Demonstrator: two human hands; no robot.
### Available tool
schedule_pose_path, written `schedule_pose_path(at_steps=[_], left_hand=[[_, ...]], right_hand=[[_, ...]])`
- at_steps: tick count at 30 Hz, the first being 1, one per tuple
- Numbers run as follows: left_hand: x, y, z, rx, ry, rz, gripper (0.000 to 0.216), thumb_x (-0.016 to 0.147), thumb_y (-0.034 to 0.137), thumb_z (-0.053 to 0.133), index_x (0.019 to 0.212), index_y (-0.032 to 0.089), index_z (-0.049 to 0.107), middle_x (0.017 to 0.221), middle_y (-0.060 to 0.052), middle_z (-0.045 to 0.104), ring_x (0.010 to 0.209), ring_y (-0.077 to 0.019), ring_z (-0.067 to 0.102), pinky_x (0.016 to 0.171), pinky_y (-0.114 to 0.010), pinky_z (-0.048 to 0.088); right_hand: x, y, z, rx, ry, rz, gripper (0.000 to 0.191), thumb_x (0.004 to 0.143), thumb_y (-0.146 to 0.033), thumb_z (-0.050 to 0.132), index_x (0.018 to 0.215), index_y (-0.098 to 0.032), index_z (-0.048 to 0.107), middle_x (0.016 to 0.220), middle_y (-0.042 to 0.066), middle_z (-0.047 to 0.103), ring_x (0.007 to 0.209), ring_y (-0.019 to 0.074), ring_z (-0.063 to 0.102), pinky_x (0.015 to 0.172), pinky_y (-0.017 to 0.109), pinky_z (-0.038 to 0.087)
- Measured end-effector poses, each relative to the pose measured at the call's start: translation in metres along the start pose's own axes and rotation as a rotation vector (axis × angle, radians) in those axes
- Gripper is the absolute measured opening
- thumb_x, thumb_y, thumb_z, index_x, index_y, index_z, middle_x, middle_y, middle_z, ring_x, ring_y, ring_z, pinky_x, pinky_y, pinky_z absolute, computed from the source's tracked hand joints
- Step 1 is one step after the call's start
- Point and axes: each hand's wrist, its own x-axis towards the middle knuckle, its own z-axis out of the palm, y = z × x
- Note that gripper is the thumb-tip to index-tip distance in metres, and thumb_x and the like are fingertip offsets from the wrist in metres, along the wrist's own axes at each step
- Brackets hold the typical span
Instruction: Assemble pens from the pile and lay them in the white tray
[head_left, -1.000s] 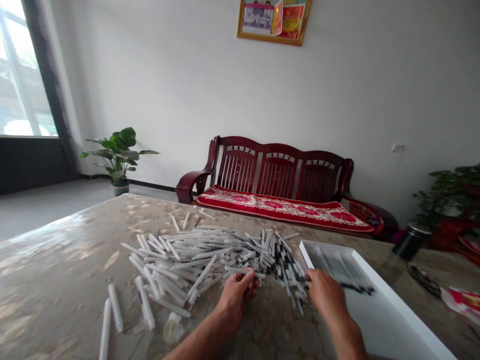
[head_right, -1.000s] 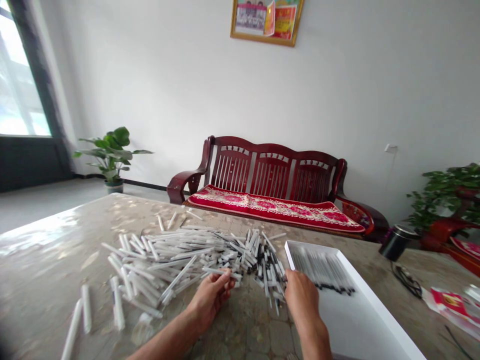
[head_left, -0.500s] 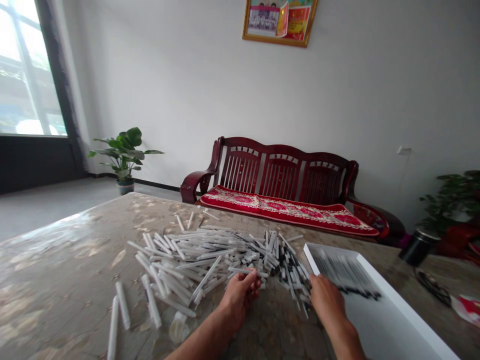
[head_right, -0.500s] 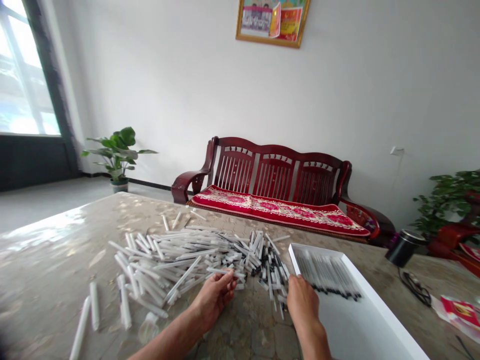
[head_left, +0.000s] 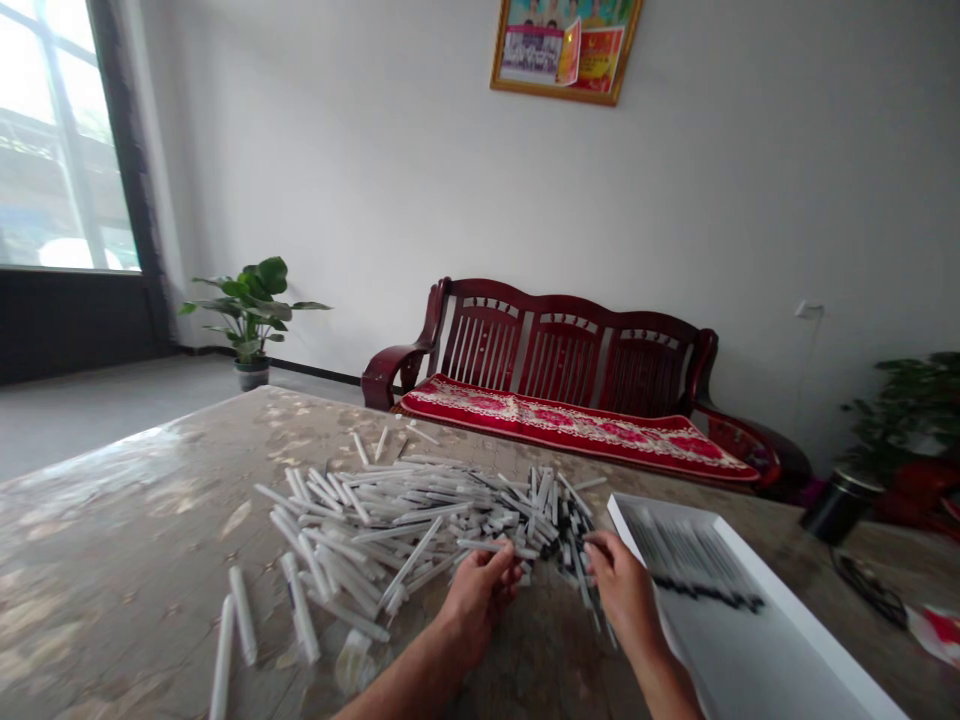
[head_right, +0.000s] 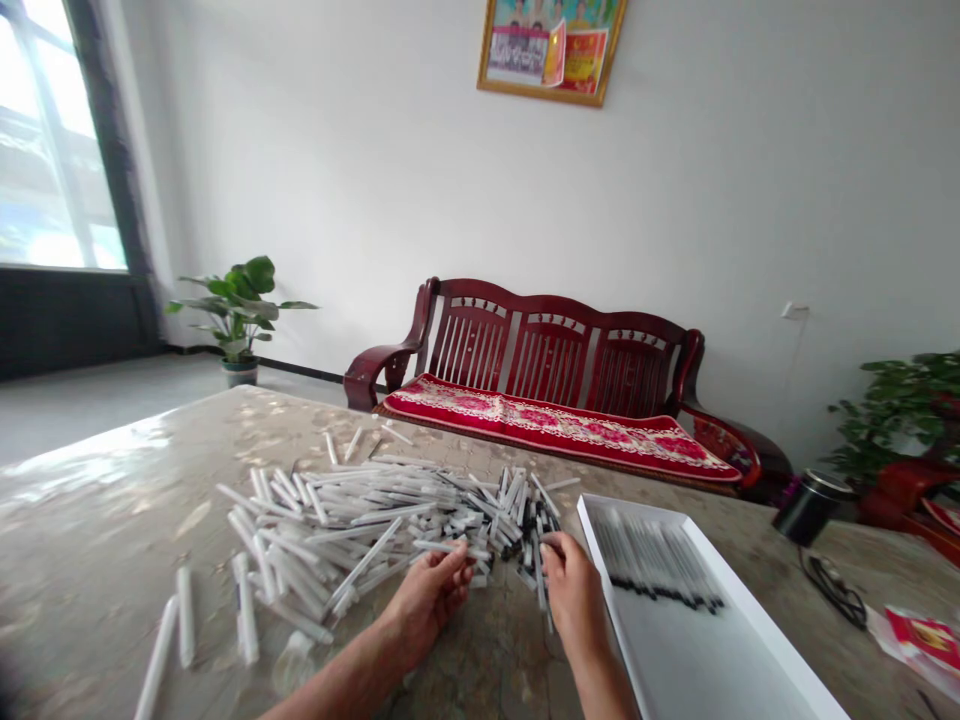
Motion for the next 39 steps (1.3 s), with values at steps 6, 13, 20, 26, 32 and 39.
schedule_pose_path(at_steps=[6,13,20,26,32,39], left_hand=[[0.004,0.000,-0.002,-0.016,-0.015,0.023,0.026,0.067,0.023,0.085,0.078,0.015,0.063,0.063,0.002,0.068,0.053,-0.0075,0.063,0.048,-0.014,0.049],[0.007,-0.002,-0.004,-0.013,-0.014,0.039,0.026,0.067,0.023,0.085,0.080,0.015,0.065,0.061,0.003,0.067,0.054,-0.0083,0.063,0.048,-0.015,0.050],[0.005,-0.003,-0.003,0.009,-0.023,0.052,0.033,0.059,0.025,0.090,0.079,0.015,0.066,0.062,0.002,0.067,0.055,-0.0088,0.063,0.048,-0.016,0.048],[0.004,-0.003,-0.002,0.033,-0.028,0.071,0.041,0.049,0.031,0.093,0.076,0.016,0.066,0.059,0.003,0.065,0.055,-0.0090,0.061,0.049,-0.016,0.046],[0.004,-0.004,-0.002,0.077,-0.038,0.164,0.048,0.043,0.038,0.094,0.075,0.015,0.066,0.059,0.003,0.065,0.053,-0.0093,0.060,0.046,-0.017,0.041],[0.003,-0.003,-0.002,0.150,-0.041,0.246,0.050,0.042,0.044,0.093,0.072,0.015,0.066,0.056,0.002,0.065,0.051,-0.0113,0.060,0.045,-0.019,0.041]], right_hand=[[-0.021,-0.031,0.037,0.535,-0.154,0.162,0.030,0.069,-0.047,0.069,0.085,-0.022,0.069,0.078,0.005,0.072,0.071,0.0253,0.070,0.064,0.035,0.059],[-0.023,-0.028,0.046,0.651,-0.131,0.176,0.031,0.064,-0.037,0.075,0.088,-0.019,0.067,0.081,0.004,0.072,0.070,0.0225,0.070,0.065,0.034,0.058],[-0.023,-0.027,0.051,0.628,-0.039,0.128,0.033,0.063,-0.033,0.074,0.091,-0.019,0.063,0.079,0.004,0.070,0.071,0.0217,0.069,0.064,0.032,0.058],[-0.026,-0.023,0.050,0.456,-0.010,0.008,0.027,0.071,-0.031,0.068,0.094,-0.019,0.063,0.083,0.006,0.073,0.076,0.0226,0.071,0.070,0.032,0.057],[-0.029,-0.020,0.045,0.163,0.008,-0.210,0.017,0.080,-0.028,0.061,0.096,-0.023,0.067,0.087,0.006,0.074,0.078,0.0215,0.071,0.073,0.031,0.056],[-0.029,-0.023,0.043,0.158,-0.022,-0.241,0.017,0.084,-0.024,0.058,0.098,-0.024,0.067,0.087,0.005,0.074,0.079,0.0199,0.071,0.071,0.027,0.056]])
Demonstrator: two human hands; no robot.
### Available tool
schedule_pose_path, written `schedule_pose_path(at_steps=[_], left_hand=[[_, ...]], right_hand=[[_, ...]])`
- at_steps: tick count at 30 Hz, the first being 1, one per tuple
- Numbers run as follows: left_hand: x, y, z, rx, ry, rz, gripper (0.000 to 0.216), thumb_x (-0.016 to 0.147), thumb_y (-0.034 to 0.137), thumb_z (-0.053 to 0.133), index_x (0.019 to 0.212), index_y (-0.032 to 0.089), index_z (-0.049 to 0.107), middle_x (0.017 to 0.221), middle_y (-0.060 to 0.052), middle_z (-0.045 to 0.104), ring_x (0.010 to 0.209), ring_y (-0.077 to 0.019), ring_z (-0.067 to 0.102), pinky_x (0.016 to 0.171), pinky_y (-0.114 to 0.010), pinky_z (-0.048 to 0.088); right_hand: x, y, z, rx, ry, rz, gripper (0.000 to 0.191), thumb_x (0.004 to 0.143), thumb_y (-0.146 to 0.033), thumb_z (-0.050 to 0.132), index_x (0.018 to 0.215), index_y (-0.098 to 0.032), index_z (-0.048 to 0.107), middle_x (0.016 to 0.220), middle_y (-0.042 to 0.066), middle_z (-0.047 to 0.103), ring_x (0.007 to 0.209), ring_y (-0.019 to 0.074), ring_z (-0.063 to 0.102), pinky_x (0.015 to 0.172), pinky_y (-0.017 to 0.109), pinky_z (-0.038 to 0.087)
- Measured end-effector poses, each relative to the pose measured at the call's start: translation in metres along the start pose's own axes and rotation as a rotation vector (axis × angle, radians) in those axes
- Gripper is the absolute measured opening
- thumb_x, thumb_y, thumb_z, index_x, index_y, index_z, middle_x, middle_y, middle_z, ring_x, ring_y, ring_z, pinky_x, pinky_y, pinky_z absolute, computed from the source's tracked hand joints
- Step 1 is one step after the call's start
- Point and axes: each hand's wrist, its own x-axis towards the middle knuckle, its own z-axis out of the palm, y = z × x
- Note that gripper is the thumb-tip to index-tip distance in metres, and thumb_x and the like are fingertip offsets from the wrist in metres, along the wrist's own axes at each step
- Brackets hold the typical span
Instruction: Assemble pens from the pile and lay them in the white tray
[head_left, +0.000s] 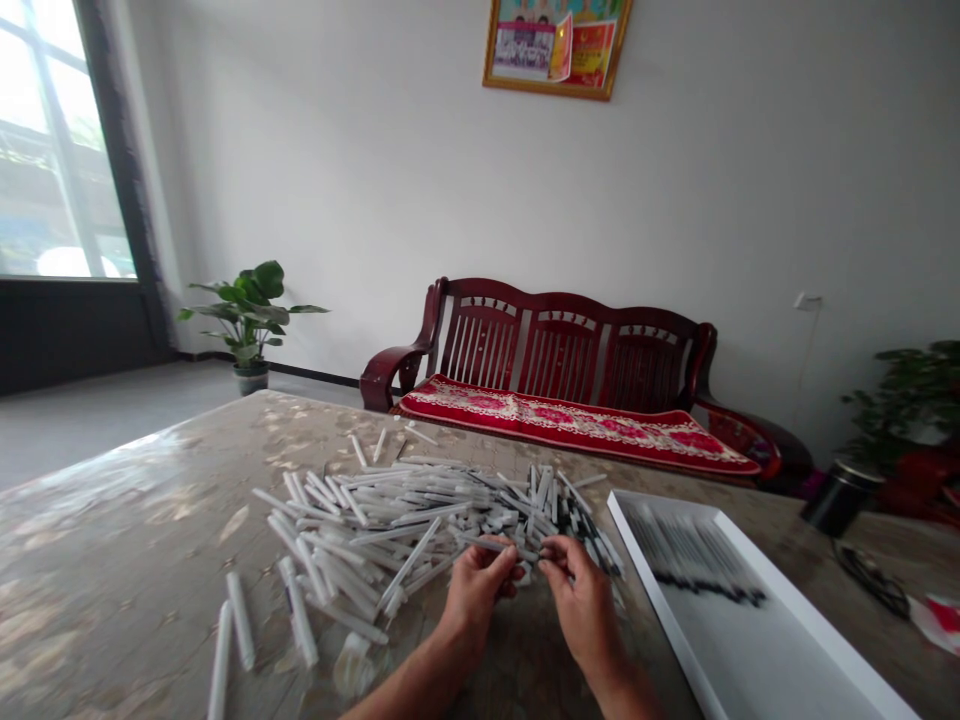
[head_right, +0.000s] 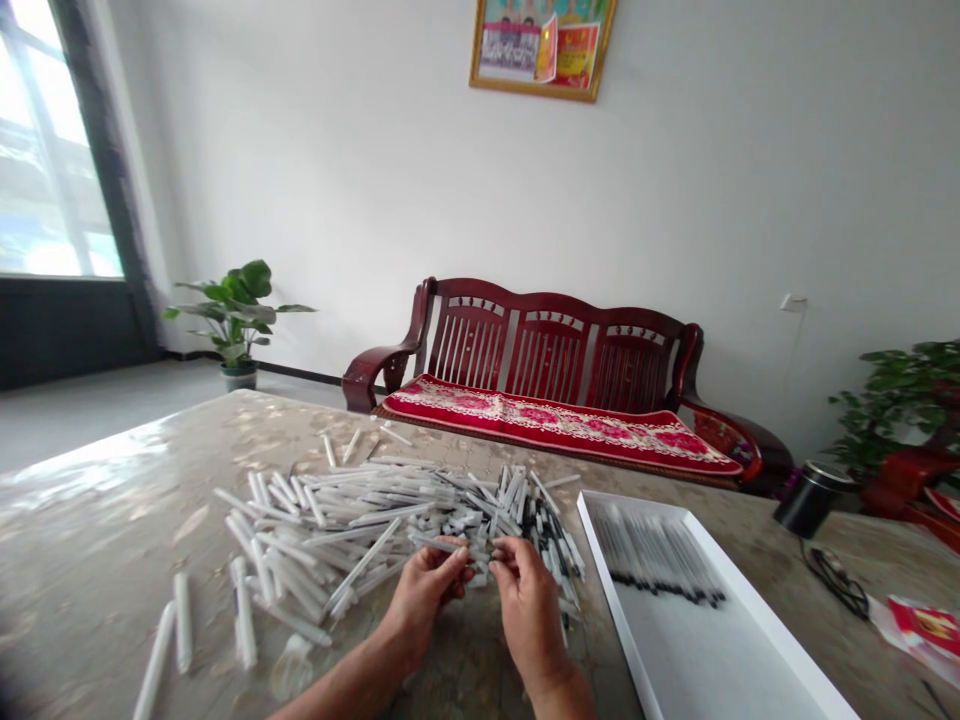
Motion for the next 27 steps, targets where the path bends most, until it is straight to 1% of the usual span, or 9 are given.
schedule_pose_path(at_steps=[6,10,12,16,18,20,22,24,27], left_hand=[[-0.004,0.000,0.000,0.026,-0.042,0.046,0.046,0.047,0.043,0.091,0.072,0.014,0.066,0.057,0.000,0.066,0.053,-0.0127,0.061,0.047,-0.020,0.043],[-0.007,0.000,0.003,0.036,-0.065,0.046,0.047,0.046,0.044,0.091,0.070,0.014,0.065,0.055,0.000,0.065,0.050,-0.0121,0.058,0.047,-0.021,0.042],[-0.008,-0.001,0.005,0.027,-0.050,0.030,0.047,0.046,0.045,0.091,0.071,0.014,0.065,0.056,0.000,0.065,0.051,-0.0122,0.059,0.047,-0.021,0.042],[-0.007,0.000,0.005,-0.017,0.005,-0.022,0.047,0.045,0.044,0.092,0.072,0.015,0.065,0.058,0.001,0.066,0.053,-0.0114,0.060,0.049,-0.020,0.043],[-0.006,0.001,0.004,-0.030,0.026,-0.030,0.047,0.045,0.043,0.092,0.072,0.015,0.065,0.057,0.001,0.065,0.054,-0.0106,0.060,0.049,-0.019,0.043],[-0.005,0.002,0.004,-0.029,0.029,-0.034,0.047,0.045,0.042,0.092,0.073,0.015,0.066,0.057,0.001,0.065,0.054,-0.0105,0.060,0.050,-0.019,0.043],[-0.006,0.003,0.004,-0.022,0.018,-0.041,0.048,0.045,0.042,0.093,0.073,0.015,0.066,0.058,0.001,0.066,0.055,-0.0107,0.060,0.049,-0.019,0.043],[-0.007,0.004,0.004,-0.021,0.004,-0.042,0.047,0.045,0.043,0.092,0.073,0.014,0.066,0.059,0.001,0.066,0.056,-0.0106,0.060,0.050,-0.019,0.043],[-0.008,0.004,0.004,-0.027,0.000,-0.047,0.046,0.046,0.044,0.092,0.072,0.014,0.066,0.060,0.001,0.066,0.056,-0.0105,0.060,0.050,-0.019,0.042]], right_hand=[[-0.002,-0.009,0.000,-0.020,-0.030,-0.054,0.022,0.089,-0.026,0.051,0.105,-0.024,0.067,0.099,0.006,0.072,0.090,0.0197,0.068,0.079,0.027,0.054],[-0.002,-0.013,0.001,0.015,-0.056,-0.023,0.027,0.092,-0.034,0.046,0.104,-0.023,0.068,0.104,0.008,0.072,0.099,0.0219,0.067,0.086,0.030,0.052],[-0.002,-0.014,0.002,0.062,-0.037,0.043,0.030,0.092,-0.041,0.046,0.105,-0.023,0.068,0.101,0.008,0.072,0.095,0.0223,0.067,0.082,0.030,0.053],[-0.001,-0.013,-0.001,0.171,-0.027,0.193,0.036,0.091,-0.050,0.047,0.108,-0.024,0.064,0.084,0.003,0.071,0.071,0.0196,0.065,0.063,0.028,0.053],[0.000,-0.012,-0.003,0.158,-0.045,0.178,0.031,0.090,-0.050,0.050,0.102,-0.024,0.063,0.077,0.001,0.068,0.068,0.0193,0.063,0.063,0.028,0.051],[0.000,-0.011,-0.005,0.090,-0.077,0.122,0.025,0.089,-0.047,0.051,0.093,-0.025,0.063,0.072,0.000,0.064,0.067,0.0191,0.061,0.063,0.028,0.049],[0.000,-0.012,-0.006,0.012,-0.112,0.076,0.024,0.091,-0.044,0.049,0.084,-0.025,0.062,0.068,0.000,0.062,0.064,0.0185,0.059,0.061,0.028,0.046],[0.000,-0.015,-0.007,-0.039,-0.120,0.055,0.026,0.093,-0.043,0.046,0.082,-0.025,0.061,0.067,-0.001,0.061,0.063,0.0180,0.058,0.059,0.027,0.043],[-0.001,-0.020,-0.007,-0.076,-0.123,0.028,0.026,0.093,-0.043,0.045,0.085,-0.025,0.061,0.073,0.000,0.064,0.067,0.0182,0.059,0.061,0.027,0.042]])
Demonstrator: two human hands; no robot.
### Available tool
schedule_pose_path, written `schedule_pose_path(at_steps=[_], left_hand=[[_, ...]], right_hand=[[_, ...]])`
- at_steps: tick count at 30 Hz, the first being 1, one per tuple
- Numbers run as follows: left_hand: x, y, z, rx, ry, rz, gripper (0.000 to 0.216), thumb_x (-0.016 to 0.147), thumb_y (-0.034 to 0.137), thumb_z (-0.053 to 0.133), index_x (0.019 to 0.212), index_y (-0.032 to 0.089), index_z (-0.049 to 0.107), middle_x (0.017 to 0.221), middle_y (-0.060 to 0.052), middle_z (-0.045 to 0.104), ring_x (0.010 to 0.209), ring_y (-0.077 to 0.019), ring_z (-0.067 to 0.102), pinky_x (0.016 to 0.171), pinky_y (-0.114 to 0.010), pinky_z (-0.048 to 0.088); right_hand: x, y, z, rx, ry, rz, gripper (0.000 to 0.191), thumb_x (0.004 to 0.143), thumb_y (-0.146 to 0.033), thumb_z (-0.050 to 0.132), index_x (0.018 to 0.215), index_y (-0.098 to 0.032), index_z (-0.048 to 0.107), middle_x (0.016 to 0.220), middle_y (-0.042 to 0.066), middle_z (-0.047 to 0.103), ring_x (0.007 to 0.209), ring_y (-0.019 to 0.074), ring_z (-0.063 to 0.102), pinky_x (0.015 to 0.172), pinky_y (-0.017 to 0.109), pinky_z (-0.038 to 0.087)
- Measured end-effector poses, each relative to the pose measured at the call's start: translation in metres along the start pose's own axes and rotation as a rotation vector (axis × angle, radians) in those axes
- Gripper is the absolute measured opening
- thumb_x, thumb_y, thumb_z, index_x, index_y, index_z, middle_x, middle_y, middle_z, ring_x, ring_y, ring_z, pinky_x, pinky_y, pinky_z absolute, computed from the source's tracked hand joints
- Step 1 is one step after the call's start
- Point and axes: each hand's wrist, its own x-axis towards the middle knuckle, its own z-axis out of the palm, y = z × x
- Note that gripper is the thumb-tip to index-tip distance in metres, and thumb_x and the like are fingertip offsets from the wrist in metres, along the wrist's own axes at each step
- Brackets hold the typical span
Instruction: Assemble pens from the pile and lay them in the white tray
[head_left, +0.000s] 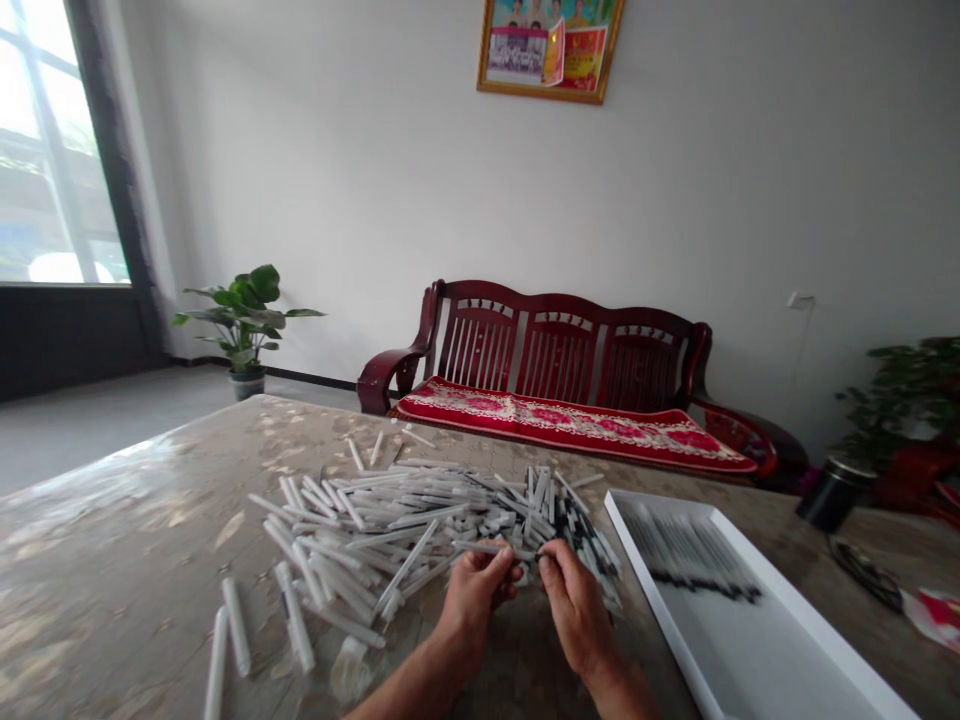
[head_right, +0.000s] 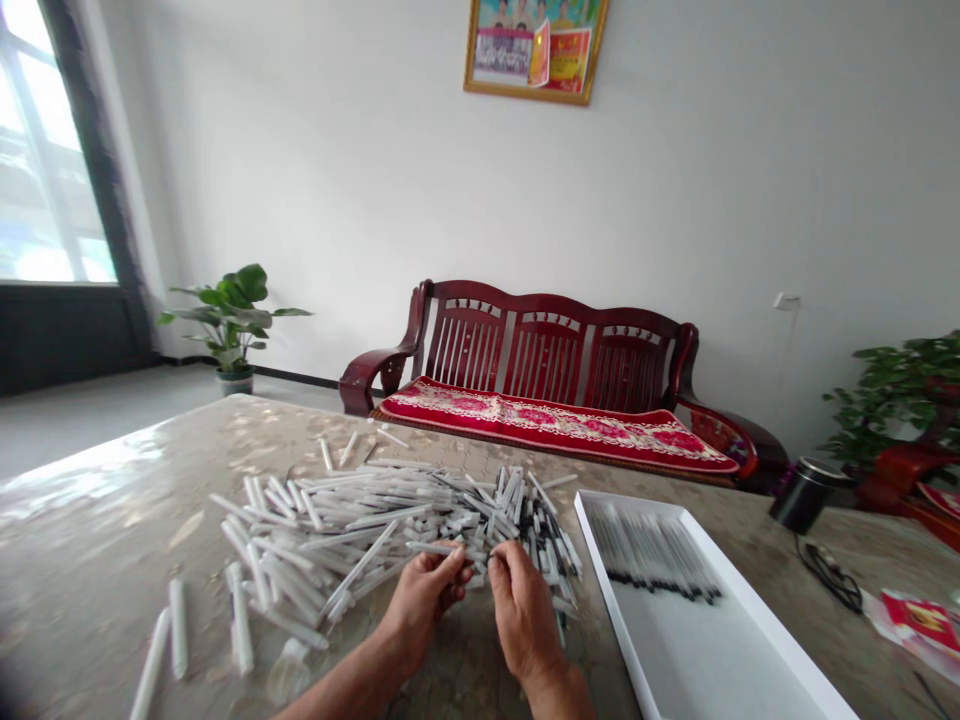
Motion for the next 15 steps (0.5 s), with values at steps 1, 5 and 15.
schedule_pose_path(at_steps=[1,5,15], left_hand=[[-0.0001,-0.0001,0.0002,0.000,-0.003,0.000,0.046,0.046,0.044,0.092,0.072,0.014,0.067,0.060,0.001,0.066,0.057,-0.0107,0.060,0.050,-0.019,0.042],[0.0009,-0.0024,0.0006,0.039,-0.045,0.022,0.046,0.046,0.043,0.092,0.071,0.014,0.066,0.058,0.001,0.065,0.053,-0.0112,0.058,0.048,-0.020,0.040],[0.0005,-0.0036,0.0004,0.061,-0.044,0.022,0.045,0.047,0.044,0.090,0.071,0.015,0.066,0.057,0.001,0.064,0.052,-0.0121,0.058,0.048,-0.021,0.040]], right_hand=[[-0.0003,-0.0011,0.0000,-0.011,0.001,-0.009,0.026,0.093,-0.044,0.045,0.084,-0.025,0.061,0.074,0.001,0.065,0.068,0.0185,0.060,0.063,0.027,0.042],[-0.0008,-0.0005,0.0022,-0.009,-0.009,0.050,0.038,0.093,-0.052,0.041,0.067,-0.026,0.054,0.059,-0.001,0.057,0.056,0.0183,0.054,0.054,0.029,0.036],[-0.0011,0.0017,0.0095,-0.004,0.073,0.040,0.040,0.091,-0.057,0.042,0.067,-0.026,0.054,0.057,-0.001,0.055,0.054,0.0183,0.050,0.054,0.030,0.030]])
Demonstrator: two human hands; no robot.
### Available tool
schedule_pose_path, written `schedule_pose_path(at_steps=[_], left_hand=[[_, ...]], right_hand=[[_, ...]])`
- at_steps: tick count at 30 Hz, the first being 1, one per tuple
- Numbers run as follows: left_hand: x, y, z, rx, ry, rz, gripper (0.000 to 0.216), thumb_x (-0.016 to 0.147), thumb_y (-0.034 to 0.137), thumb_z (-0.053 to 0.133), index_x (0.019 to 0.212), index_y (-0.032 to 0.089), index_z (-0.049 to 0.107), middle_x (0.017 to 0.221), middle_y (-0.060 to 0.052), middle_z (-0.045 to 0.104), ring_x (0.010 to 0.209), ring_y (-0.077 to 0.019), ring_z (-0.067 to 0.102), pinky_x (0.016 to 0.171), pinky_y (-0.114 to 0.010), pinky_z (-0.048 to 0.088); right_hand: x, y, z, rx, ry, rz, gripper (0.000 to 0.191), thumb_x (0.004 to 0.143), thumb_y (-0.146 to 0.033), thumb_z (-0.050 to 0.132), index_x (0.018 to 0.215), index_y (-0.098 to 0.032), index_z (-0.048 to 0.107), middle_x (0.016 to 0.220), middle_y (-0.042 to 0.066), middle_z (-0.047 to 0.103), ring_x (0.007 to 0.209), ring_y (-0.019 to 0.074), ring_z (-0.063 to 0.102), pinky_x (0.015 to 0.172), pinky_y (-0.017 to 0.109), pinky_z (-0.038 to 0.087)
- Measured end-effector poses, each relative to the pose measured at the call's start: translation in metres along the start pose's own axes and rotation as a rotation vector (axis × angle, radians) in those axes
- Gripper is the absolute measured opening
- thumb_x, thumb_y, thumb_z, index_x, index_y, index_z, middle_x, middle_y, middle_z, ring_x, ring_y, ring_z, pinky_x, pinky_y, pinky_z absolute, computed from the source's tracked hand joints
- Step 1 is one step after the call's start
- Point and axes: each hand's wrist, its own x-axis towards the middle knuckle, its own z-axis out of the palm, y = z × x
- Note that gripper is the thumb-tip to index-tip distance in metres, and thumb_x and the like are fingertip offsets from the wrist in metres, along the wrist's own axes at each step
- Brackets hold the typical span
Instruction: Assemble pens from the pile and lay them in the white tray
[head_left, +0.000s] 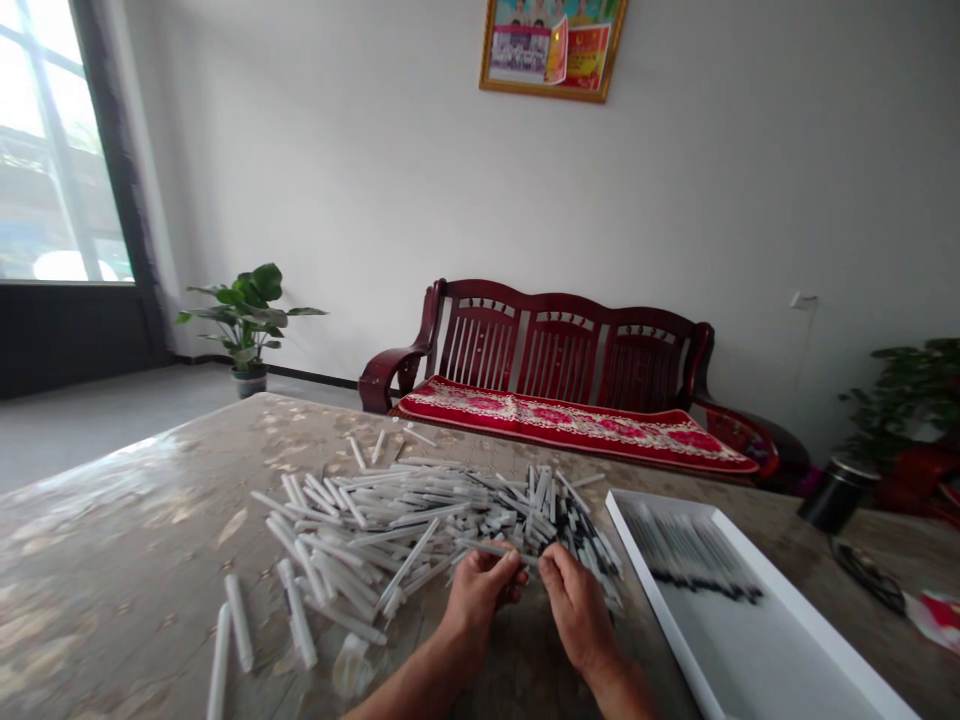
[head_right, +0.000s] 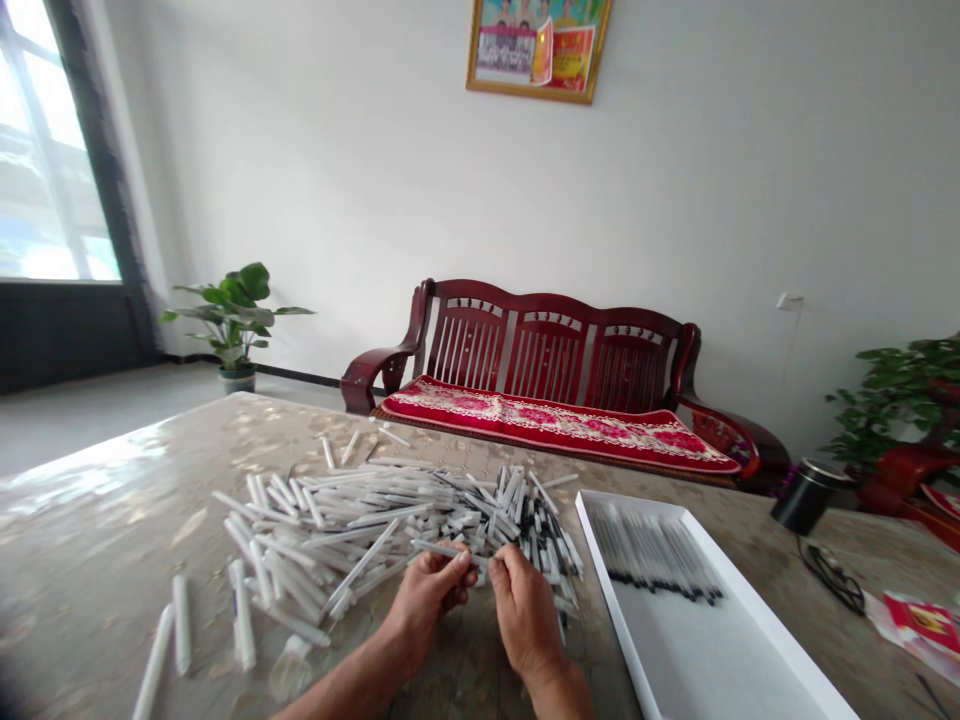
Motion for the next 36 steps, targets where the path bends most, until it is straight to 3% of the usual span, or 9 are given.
schedule_pose_path(at_steps=[3,9,16,20,26,31,36], left_hand=[[0.001,-0.002,0.000,0.010,0.006,0.001,0.047,0.044,0.045,0.091,0.070,0.015,0.065,0.056,0.001,0.064,0.052,-0.0123,0.058,0.048,-0.021,0.040],[0.003,-0.002,0.000,0.012,0.018,0.004,0.047,0.046,0.047,0.090,0.069,0.014,0.065,0.054,0.001,0.063,0.051,-0.0115,0.056,0.047,-0.021,0.040],[0.001,-0.002,0.001,0.022,0.038,0.003,0.045,0.045,0.044,0.091,0.068,0.015,0.065,0.055,0.002,0.063,0.051,-0.0123,0.058,0.047,-0.021,0.040],[0.002,-0.002,0.000,0.022,0.043,0.001,0.045,0.045,0.044,0.091,0.069,0.015,0.065,0.055,0.001,0.064,0.052,-0.0124,0.058,0.047,-0.021,0.040],[0.005,-0.004,0.000,0.025,0.025,0.033,0.049,0.042,0.047,0.091,0.066,0.014,0.065,0.053,0.001,0.063,0.048,-0.0117,0.056,0.045,-0.021,0.040],[0.004,-0.003,-0.002,0.046,0.015,0.068,0.048,0.046,0.048,0.090,0.068,0.014,0.065,0.054,0.000,0.064,0.050,-0.0119,0.057,0.046,-0.021,0.041],[0.000,0.001,0.000,0.063,-0.070,0.111,0.045,0.048,0.045,0.090,0.069,0.014,0.064,0.053,0.001,0.064,0.052,-0.0137,0.060,0.048,-0.022,0.043]], right_hand=[[0.000,0.001,0.000,0.016,-0.012,0.063,0.048,0.093,-0.058,0.037,0.059,-0.026,0.049,0.049,-0.001,0.049,0.048,0.0181,0.047,0.051,0.031,0.027],[-0.001,0.001,0.002,0.037,0.027,0.034,0.039,0.089,-0.060,0.044,0.071,-0.027,0.056,0.055,-0.002,0.054,0.051,0.0179,0.049,0.051,0.029,0.030],[0.000,0.004,0.002,0.078,-0.009,0.117,0.048,0.092,-0.061,0.037,0.061,-0.027,0.052,0.048,-0.002,0.048,0.047,0.0181,0.046,0.048,0.030,0.030],[-0.001,0.001,0.003,0.096,-0.006,0.074,0.044,0.086,-0.063,0.046,0.066,-0.026,0.054,0.051,-0.003,0.050,0.049,0.0169,0.047,0.047,0.028,0.030],[-0.004,-0.008,0.006,0.384,-0.073,0.336,0.052,0.084,-0.072,0.043,0.061,-0.026,0.049,0.043,-0.005,0.041,0.034,0.0145,0.038,0.035,0.028,0.027],[-0.005,-0.015,0.005,0.470,-0.130,0.379,0.048,0.079,-0.072,0.053,0.068,-0.025,0.053,0.046,-0.006,0.043,0.035,0.0123,0.039,0.035,0.025,0.027],[-0.003,-0.011,0.006,0.622,-0.180,0.459,0.051,0.082,-0.070,0.049,0.062,-0.024,0.047,0.041,-0.008,0.038,0.031,0.0083,0.030,0.033,0.022,0.022]])
